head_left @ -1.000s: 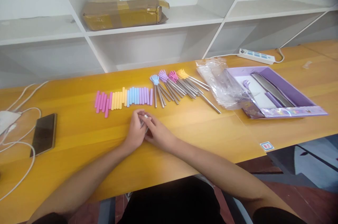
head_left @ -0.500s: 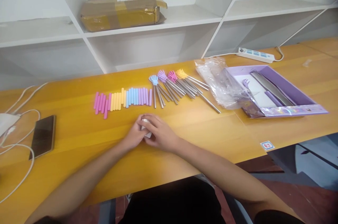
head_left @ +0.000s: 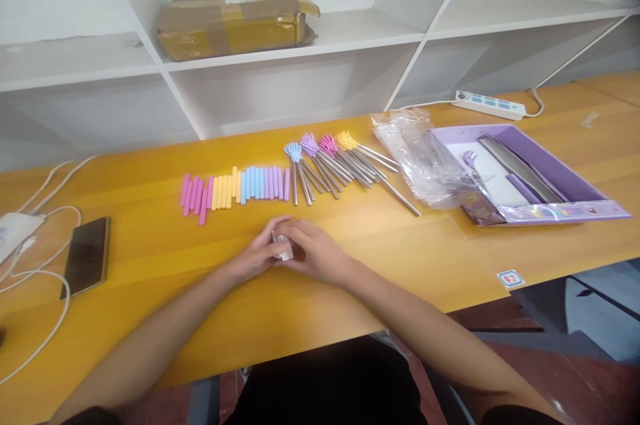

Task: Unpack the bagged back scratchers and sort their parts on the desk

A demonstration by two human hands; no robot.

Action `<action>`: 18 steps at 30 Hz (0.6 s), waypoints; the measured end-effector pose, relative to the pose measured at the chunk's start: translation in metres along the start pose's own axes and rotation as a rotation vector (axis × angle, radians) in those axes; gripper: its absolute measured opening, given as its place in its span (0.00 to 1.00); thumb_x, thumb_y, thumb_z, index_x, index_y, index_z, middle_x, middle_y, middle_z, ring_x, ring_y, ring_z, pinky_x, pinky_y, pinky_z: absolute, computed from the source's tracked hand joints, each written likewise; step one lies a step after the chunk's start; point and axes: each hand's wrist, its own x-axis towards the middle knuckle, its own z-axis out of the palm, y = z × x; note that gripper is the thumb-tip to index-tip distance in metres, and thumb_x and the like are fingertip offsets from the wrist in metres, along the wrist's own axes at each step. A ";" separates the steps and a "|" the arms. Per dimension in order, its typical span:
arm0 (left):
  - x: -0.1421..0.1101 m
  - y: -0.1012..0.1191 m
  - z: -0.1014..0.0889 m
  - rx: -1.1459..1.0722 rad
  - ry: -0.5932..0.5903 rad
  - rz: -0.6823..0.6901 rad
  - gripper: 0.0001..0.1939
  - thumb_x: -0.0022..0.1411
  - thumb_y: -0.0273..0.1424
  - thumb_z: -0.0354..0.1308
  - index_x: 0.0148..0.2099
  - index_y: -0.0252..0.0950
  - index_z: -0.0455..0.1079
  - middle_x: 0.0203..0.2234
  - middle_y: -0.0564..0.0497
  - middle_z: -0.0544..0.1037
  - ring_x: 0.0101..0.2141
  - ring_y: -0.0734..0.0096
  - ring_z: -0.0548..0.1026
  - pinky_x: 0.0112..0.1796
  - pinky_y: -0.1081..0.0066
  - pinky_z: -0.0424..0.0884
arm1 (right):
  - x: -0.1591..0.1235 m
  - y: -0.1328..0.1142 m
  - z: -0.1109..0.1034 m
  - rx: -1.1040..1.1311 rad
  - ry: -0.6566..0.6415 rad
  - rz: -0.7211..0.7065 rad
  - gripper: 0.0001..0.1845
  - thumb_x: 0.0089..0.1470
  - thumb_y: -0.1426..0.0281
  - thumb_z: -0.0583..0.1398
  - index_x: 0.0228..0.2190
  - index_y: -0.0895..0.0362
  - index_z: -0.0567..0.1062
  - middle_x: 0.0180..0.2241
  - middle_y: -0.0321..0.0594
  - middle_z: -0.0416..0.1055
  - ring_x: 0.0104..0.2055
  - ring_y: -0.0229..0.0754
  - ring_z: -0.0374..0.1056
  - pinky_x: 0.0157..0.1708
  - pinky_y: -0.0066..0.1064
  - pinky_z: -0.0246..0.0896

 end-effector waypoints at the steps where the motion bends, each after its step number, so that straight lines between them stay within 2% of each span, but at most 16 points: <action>1: 0.000 0.002 -0.001 -0.064 -0.007 -0.032 0.38 0.62 0.44 0.75 0.69 0.46 0.66 0.55 0.43 0.78 0.51 0.55 0.80 0.46 0.62 0.79 | -0.001 0.001 0.000 0.026 0.009 0.030 0.28 0.62 0.65 0.72 0.60 0.51 0.73 0.54 0.49 0.78 0.57 0.54 0.74 0.56 0.48 0.73; 4: 0.003 0.004 -0.002 -0.150 -0.017 -0.043 0.30 0.60 0.44 0.77 0.60 0.39 0.75 0.49 0.41 0.80 0.48 0.57 0.80 0.44 0.65 0.77 | -0.003 0.004 0.001 0.070 0.043 0.100 0.31 0.59 0.61 0.74 0.60 0.51 0.73 0.54 0.49 0.79 0.55 0.53 0.76 0.54 0.46 0.75; 6: 0.004 0.004 -0.002 -0.155 -0.033 -0.039 0.26 0.58 0.43 0.78 0.52 0.35 0.78 0.44 0.41 0.81 0.45 0.59 0.80 0.42 0.67 0.76 | -0.002 0.006 -0.001 0.088 0.025 0.073 0.35 0.60 0.59 0.74 0.63 0.50 0.72 0.56 0.49 0.79 0.56 0.53 0.76 0.56 0.46 0.74; 9: 0.006 0.005 -0.003 -0.127 -0.047 -0.072 0.29 0.55 0.41 0.81 0.53 0.33 0.78 0.42 0.43 0.80 0.42 0.62 0.80 0.38 0.69 0.74 | 0.000 0.007 -0.010 0.111 -0.062 -0.057 0.34 0.62 0.60 0.72 0.66 0.49 0.73 0.60 0.48 0.77 0.61 0.52 0.74 0.61 0.47 0.71; 11: 0.006 0.006 -0.004 -0.083 -0.059 -0.095 0.31 0.54 0.39 0.81 0.56 0.33 0.77 0.39 0.45 0.79 0.37 0.67 0.78 0.33 0.73 0.71 | 0.001 0.008 -0.017 0.093 -0.102 -0.119 0.31 0.63 0.61 0.71 0.64 0.48 0.75 0.62 0.46 0.77 0.61 0.51 0.74 0.61 0.47 0.71; 15: 0.006 0.009 -0.004 0.003 -0.093 -0.103 0.25 0.54 0.39 0.81 0.47 0.30 0.77 0.30 0.52 0.74 0.25 0.78 0.68 0.24 0.76 0.60 | 0.000 0.010 -0.022 0.031 -0.114 -0.133 0.29 0.61 0.59 0.73 0.62 0.47 0.78 0.61 0.46 0.78 0.58 0.52 0.76 0.58 0.49 0.73; 18: 0.005 0.009 -0.001 0.075 -0.140 -0.093 0.23 0.56 0.41 0.79 0.44 0.31 0.76 0.30 0.51 0.76 0.24 0.78 0.69 0.25 0.74 0.63 | -0.002 0.010 -0.016 0.010 -0.089 -0.131 0.25 0.63 0.58 0.71 0.60 0.47 0.80 0.59 0.46 0.80 0.55 0.52 0.77 0.57 0.48 0.75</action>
